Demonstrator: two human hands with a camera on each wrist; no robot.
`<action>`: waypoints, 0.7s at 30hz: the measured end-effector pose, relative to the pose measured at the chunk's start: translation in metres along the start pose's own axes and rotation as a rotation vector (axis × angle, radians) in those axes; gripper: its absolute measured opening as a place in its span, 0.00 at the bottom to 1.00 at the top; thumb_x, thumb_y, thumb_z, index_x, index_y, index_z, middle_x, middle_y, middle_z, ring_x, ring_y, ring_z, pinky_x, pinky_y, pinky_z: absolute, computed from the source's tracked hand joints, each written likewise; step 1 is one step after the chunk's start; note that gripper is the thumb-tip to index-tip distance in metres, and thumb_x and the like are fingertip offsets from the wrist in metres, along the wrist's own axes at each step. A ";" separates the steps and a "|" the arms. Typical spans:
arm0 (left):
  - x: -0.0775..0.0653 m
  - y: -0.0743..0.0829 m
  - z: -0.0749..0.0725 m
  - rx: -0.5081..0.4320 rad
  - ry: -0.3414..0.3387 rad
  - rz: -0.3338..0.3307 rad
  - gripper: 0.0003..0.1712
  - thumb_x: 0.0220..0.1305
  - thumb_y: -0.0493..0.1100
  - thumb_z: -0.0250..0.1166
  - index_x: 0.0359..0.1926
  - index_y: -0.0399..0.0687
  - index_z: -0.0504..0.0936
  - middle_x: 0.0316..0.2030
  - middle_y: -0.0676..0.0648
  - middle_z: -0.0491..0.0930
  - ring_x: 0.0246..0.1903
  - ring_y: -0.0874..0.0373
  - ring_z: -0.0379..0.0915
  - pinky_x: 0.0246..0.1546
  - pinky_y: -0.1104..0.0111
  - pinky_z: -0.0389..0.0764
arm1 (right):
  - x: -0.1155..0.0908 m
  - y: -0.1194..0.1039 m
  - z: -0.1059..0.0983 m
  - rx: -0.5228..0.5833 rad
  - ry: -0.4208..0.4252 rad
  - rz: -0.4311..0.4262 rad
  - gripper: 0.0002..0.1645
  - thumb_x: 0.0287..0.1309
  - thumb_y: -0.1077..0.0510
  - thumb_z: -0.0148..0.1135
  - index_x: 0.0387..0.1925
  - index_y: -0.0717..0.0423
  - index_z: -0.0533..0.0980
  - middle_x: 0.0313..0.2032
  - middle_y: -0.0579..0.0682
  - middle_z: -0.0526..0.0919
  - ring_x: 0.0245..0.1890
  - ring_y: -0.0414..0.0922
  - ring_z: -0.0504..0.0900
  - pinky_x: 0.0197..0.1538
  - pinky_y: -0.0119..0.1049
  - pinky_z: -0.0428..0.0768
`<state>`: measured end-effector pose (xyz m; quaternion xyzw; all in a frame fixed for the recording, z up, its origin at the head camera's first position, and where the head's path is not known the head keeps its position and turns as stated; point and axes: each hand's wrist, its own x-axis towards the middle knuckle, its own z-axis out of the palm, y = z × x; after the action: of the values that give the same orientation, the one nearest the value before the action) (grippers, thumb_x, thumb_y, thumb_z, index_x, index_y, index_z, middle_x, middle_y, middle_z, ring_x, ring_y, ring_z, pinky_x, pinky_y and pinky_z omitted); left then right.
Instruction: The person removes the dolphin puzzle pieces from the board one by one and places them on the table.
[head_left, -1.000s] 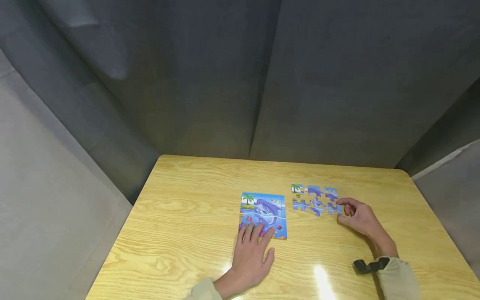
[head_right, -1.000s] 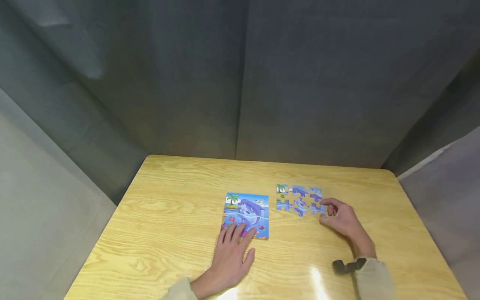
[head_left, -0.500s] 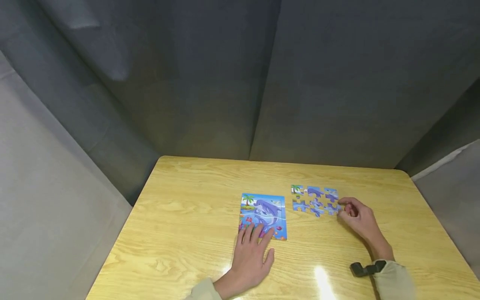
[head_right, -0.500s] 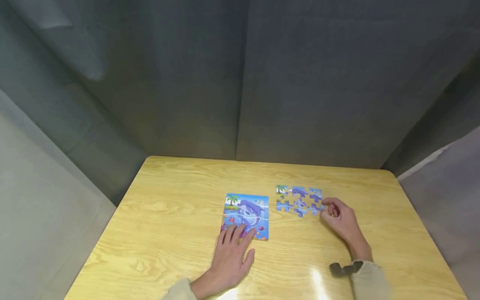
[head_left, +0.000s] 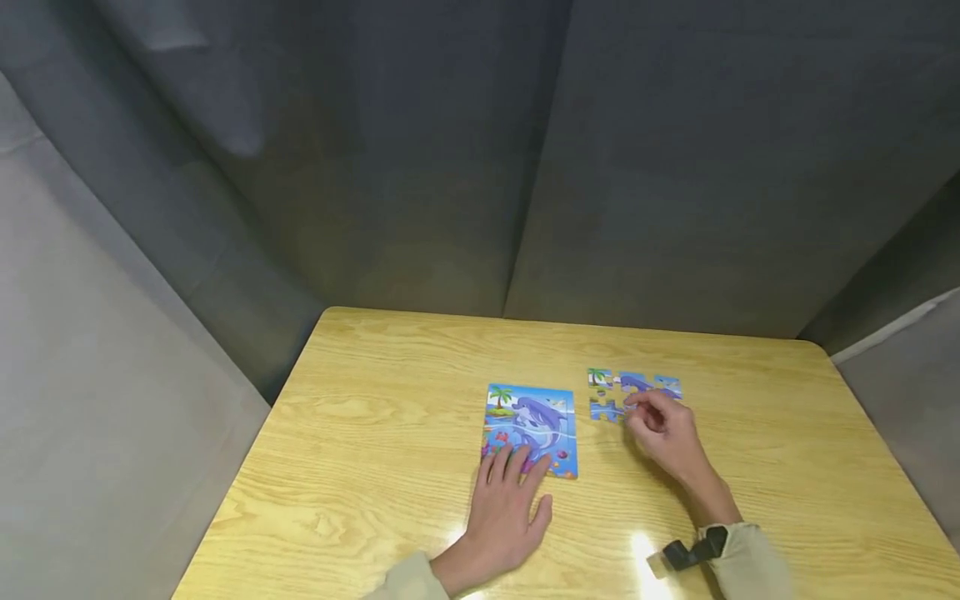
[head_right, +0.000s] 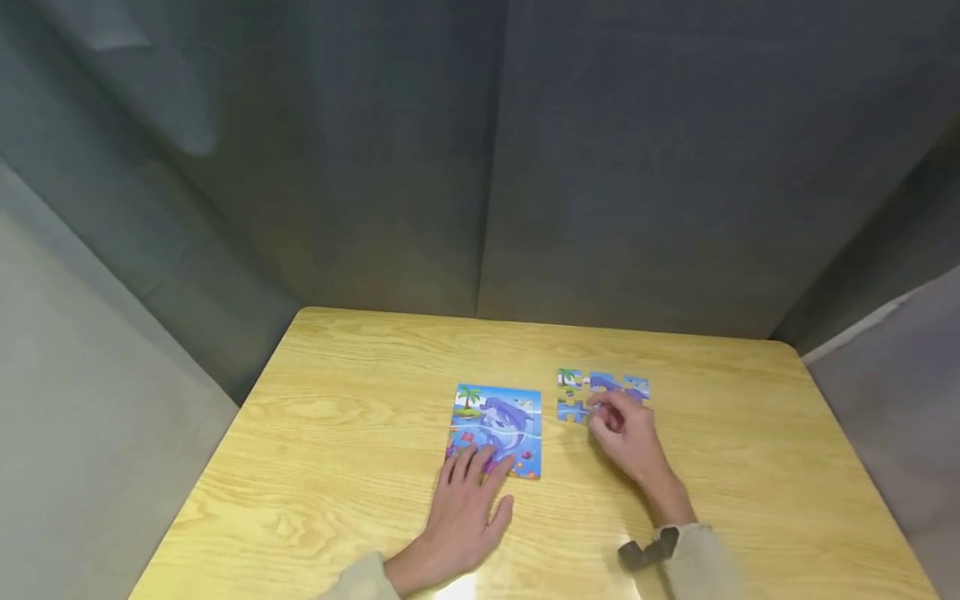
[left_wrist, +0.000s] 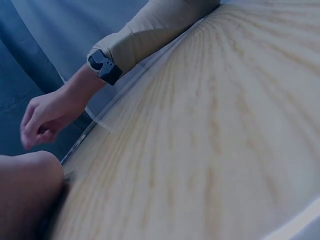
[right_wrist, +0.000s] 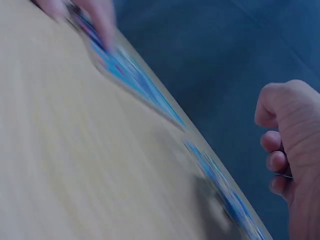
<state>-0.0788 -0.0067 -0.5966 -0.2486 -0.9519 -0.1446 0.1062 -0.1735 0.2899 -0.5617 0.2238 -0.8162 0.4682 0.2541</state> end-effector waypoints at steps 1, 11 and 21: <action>0.000 0.000 0.000 0.002 0.002 0.001 0.32 0.77 0.59 0.50 0.77 0.60 0.66 0.73 0.46 0.63 0.73 0.43 0.56 0.70 0.43 0.61 | 0.001 -0.006 0.009 0.013 -0.024 -0.021 0.18 0.47 0.81 0.63 0.38 0.63 0.83 0.24 0.48 0.76 0.20 0.40 0.68 0.23 0.27 0.66; 0.002 -0.003 -0.006 -0.171 0.049 -0.053 0.29 0.72 0.55 0.58 0.71 0.54 0.73 0.73 0.43 0.62 0.73 0.46 0.55 0.69 0.46 0.62 | -0.001 -0.042 0.083 0.070 -0.304 -0.005 0.15 0.59 0.73 0.65 0.48 0.61 0.82 0.32 0.42 0.75 0.25 0.34 0.70 0.26 0.28 0.71; 0.004 -0.027 -0.018 -0.399 0.162 -0.125 0.28 0.69 0.43 0.65 0.68 0.44 0.75 0.68 0.39 0.65 0.62 0.50 0.67 0.56 0.56 0.78 | -0.002 -0.052 0.099 -0.078 -0.546 0.018 0.27 0.62 0.55 0.72 0.61 0.57 0.78 0.39 0.47 0.78 0.34 0.40 0.74 0.39 0.34 0.75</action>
<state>-0.0931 -0.0333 -0.5851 -0.1929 -0.9062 -0.3558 0.1221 -0.1611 0.1794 -0.5714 0.3245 -0.8737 0.3611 0.0292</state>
